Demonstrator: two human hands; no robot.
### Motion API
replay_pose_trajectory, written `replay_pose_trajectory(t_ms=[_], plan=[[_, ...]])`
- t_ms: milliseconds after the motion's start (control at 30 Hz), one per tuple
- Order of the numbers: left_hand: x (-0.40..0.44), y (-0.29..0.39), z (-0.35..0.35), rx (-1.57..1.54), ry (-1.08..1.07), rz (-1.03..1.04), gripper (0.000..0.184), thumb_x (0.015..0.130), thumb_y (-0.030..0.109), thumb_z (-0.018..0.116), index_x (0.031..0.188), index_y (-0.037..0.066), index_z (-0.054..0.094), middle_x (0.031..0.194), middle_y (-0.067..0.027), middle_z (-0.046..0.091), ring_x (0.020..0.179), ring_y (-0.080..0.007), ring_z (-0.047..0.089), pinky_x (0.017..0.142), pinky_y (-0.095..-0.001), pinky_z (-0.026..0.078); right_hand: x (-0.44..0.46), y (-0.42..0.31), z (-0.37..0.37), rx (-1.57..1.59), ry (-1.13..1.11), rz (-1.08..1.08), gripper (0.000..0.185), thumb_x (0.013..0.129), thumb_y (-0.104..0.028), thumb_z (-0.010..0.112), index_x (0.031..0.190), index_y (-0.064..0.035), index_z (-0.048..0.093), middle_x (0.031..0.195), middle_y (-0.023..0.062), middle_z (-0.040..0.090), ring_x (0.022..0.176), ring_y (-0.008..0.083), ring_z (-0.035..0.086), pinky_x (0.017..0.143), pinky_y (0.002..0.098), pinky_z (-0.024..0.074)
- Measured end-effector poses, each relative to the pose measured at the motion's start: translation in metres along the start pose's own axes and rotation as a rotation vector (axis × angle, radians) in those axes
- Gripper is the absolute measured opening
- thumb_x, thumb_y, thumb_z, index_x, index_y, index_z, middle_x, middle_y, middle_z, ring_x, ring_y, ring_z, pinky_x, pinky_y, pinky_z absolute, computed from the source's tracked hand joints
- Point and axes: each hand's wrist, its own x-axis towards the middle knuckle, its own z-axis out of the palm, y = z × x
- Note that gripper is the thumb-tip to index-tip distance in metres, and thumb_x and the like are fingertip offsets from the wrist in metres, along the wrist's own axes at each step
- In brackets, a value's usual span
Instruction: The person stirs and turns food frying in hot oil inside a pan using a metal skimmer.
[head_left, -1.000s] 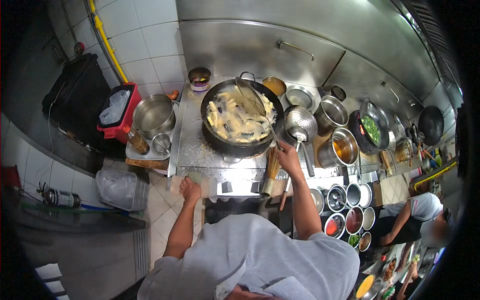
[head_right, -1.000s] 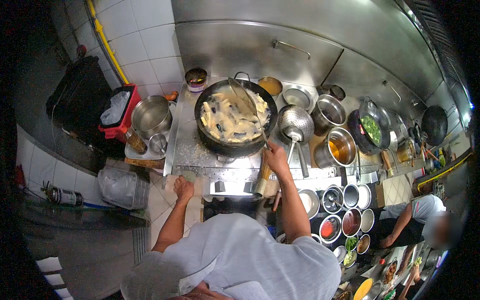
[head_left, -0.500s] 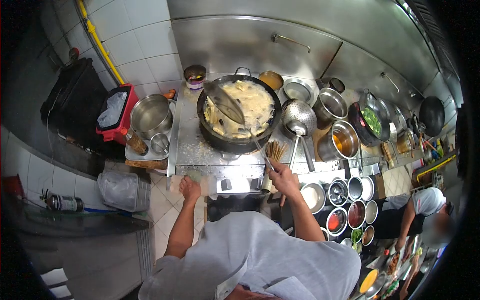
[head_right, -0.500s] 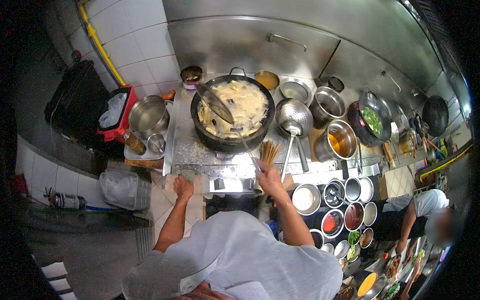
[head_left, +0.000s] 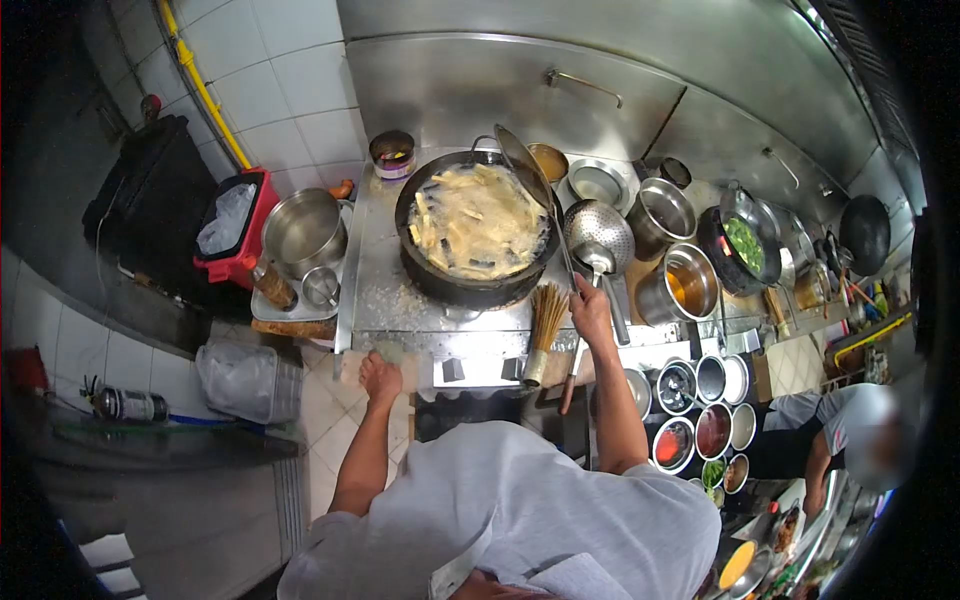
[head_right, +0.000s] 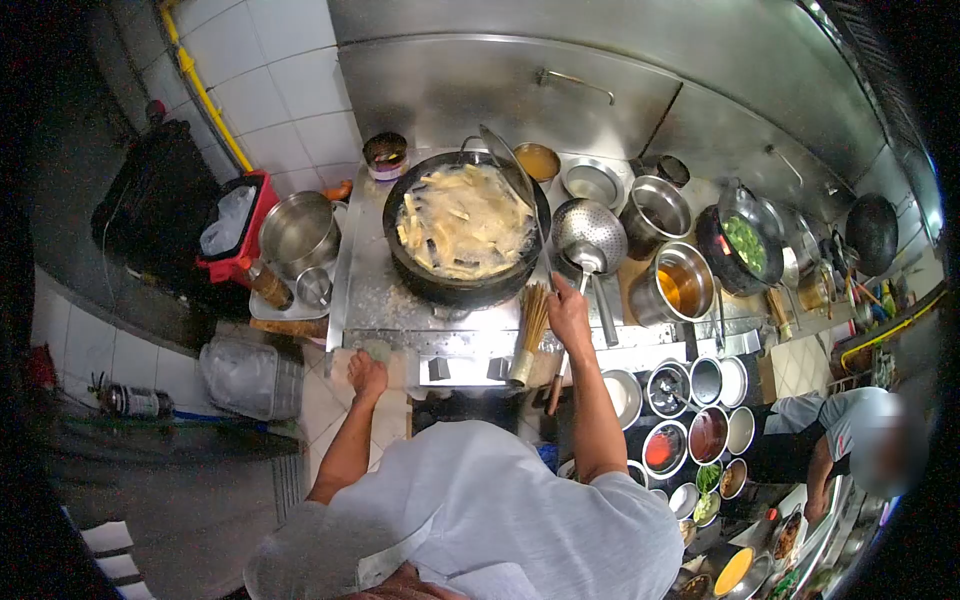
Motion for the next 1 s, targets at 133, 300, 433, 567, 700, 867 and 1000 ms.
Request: replay_pose_trajectory(t_ms=[133, 300, 433, 567, 700, 867, 1000], plan=[[0.003, 0.001, -0.004, 0.007, -0.051, -0.032, 0.049, 0.081, 0.023, 0.058, 0.122, 0.001, 0.042, 0.124, -0.0215, 0.048, 0.118, -0.0409, 0.044, 0.097, -0.0555, 0.035, -0.007, -0.008, -0.013, -0.03, -0.047, 0.08, 0.045, 0.085, -0.008, 0.053, 0.128, 0.0019, 0.057, 0.069, 0.007, 0.06, 0.059, 0.0122, 0.054, 0.054, 0.0295, 0.0435], [0.002, 0.004, -0.003, 0.048, -0.066, -0.021, 0.046, 0.082, 0.023, 0.058, 0.12, 0.001, 0.045, 0.123, -0.0206, 0.048, 0.119, -0.0396, 0.045, 0.096, -0.0539, 0.037, -0.009, 0.012, -0.022, 0.008, -0.037, 0.156, 0.046, 0.086, -0.012, 0.053, 0.13, -0.001, 0.056, 0.069, 0.009, 0.061, 0.06, 0.014, 0.056, 0.057, 0.0312, 0.0456], [0.0, 0.003, -0.002, 0.061, -0.053, -0.027, 0.046, 0.082, 0.024, 0.058, 0.119, 0.0, 0.045, 0.122, -0.0214, 0.048, 0.118, -0.0406, 0.044, 0.097, -0.0534, 0.037, 0.01, 0.014, -0.03, -0.263, 0.083, -0.002, 0.044, 0.085, -0.015, 0.055, 0.126, -0.0008, 0.058, 0.083, 0.0231, 0.067, 0.076, 0.0276, 0.067, 0.072, 0.0381, 0.0511], [0.004, 0.0, -0.002, 0.062, -0.075, -0.019, 0.048, 0.082, 0.025, 0.058, 0.121, 0.0, 0.043, 0.122, -0.0215, 0.048, 0.118, -0.0405, 0.044, 0.097, -0.0533, 0.037, 0.03, 0.035, -0.03, -0.208, 0.062, -0.008, 0.042, 0.084, -0.014, 0.055, 0.123, -0.0027, 0.061, 0.083, 0.0235, 0.067, 0.075, 0.0292, 0.068, 0.072, 0.0398, 0.0537], [0.005, -0.007, 0.005, 0.05, -0.059, -0.016, 0.051, 0.082, 0.025, 0.058, 0.123, -0.001, 0.041, 0.123, -0.022, 0.048, 0.118, -0.0403, 0.043, 0.098, -0.0539, 0.035, 0.04, 0.029, -0.043, 0.064, -0.116, 0.251, 0.04, 0.086, -0.014, 0.052, 0.124, -0.007, 0.062, 0.065, 0.0045, 0.058, 0.046, 0.0114, 0.051, 0.041, 0.0287, 0.0434], [0.001, -0.002, -0.002, 0.011, -0.042, -0.035, 0.053, 0.082, 0.025, 0.059, 0.124, -0.001, 0.041, 0.124, -0.0231, 0.047, 0.12, -0.0408, 0.043, 0.099, -0.0545, 0.034, 0.057, 0.036, -0.037, 0.099, -0.153, 0.224, 0.034, 0.088, -0.011, 0.052, 0.119, -0.0058, 0.064, 0.062, 0.0027, 0.055, 0.045, 0.0111, 0.049, 0.039, 0.0281, 0.0406], [0.001, -0.002, -0.004, -0.025, -0.064, -0.052, 0.055, 0.081, 0.024, 0.061, 0.125, -0.001, 0.041, 0.126, -0.0233, 0.046, 0.122, -0.0412, 0.042, 0.101, -0.0549, 0.032, 0.075, 0.038, -0.036, 0.289, -0.354, 0.362, 0.032, 0.089, -0.007, 0.051, 0.119, -0.0074, 0.062, 0.063, 0.0, 0.053, 0.044, 0.0085, 0.044, 0.038, 0.0244, 0.0354]])
